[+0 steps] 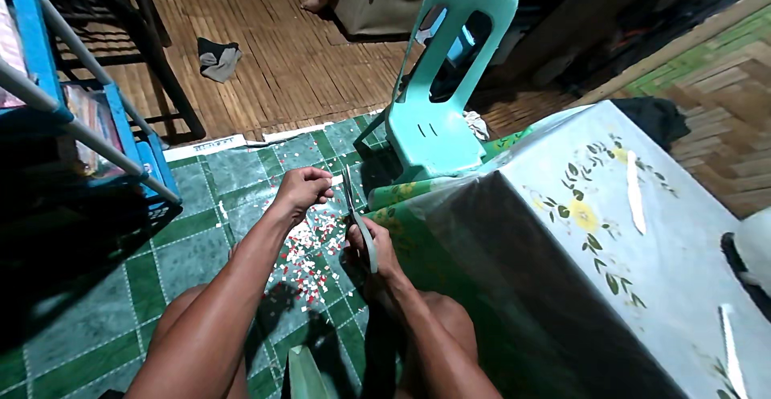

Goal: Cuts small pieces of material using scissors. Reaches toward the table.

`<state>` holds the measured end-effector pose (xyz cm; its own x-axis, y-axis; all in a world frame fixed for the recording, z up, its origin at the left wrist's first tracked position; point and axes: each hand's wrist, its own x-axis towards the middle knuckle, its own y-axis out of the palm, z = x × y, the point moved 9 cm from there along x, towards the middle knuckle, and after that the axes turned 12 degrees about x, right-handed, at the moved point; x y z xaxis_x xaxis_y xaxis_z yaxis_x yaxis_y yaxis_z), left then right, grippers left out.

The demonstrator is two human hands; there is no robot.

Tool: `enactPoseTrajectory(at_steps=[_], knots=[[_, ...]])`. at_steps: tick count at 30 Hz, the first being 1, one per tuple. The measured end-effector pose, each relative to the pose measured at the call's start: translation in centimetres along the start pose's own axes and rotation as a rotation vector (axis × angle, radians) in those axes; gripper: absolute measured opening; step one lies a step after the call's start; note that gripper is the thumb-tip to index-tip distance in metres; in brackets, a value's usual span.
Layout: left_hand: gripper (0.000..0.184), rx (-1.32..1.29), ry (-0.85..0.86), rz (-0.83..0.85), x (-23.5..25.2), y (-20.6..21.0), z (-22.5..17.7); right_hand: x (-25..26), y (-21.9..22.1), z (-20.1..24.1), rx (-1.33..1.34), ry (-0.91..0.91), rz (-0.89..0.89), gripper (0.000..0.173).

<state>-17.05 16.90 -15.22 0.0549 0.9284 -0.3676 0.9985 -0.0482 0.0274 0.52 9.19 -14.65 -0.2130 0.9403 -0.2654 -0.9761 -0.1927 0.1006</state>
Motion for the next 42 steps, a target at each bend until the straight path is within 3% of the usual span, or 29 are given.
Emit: enactPoseTrajectory(at_steps=[7, 18, 26, 36, 42], knots=[[0.012, -0.015, 0.0, -0.006, -0.1, 0.0, 0.0, 0.0, 0.7, -0.2, -0.004, -0.024, 0.062, 0.049], [0.016, -0.009, -0.013, -0.011, 0.4, 0.0, 0.2, -0.1, 0.4, 0.0, -0.016, -0.028, 0.001, 0.041], [0.015, -0.037, -0.014, -0.014, 0.2, 0.1, 0.1, -0.1, 0.8, -0.4, -0.023, 0.006, 0.051, 0.049], [0.015, -0.02, -0.011, 0.014, 0.3, 0.6, 0.0, -0.2, 0.6, 0.1, -0.031, -0.026, 0.022, 0.042], [0.014, -0.063, -0.021, -0.022, 0.2, 0.2, 0.1, -0.1, 0.9, -0.4, -0.027, -0.003, 0.061, 0.05]])
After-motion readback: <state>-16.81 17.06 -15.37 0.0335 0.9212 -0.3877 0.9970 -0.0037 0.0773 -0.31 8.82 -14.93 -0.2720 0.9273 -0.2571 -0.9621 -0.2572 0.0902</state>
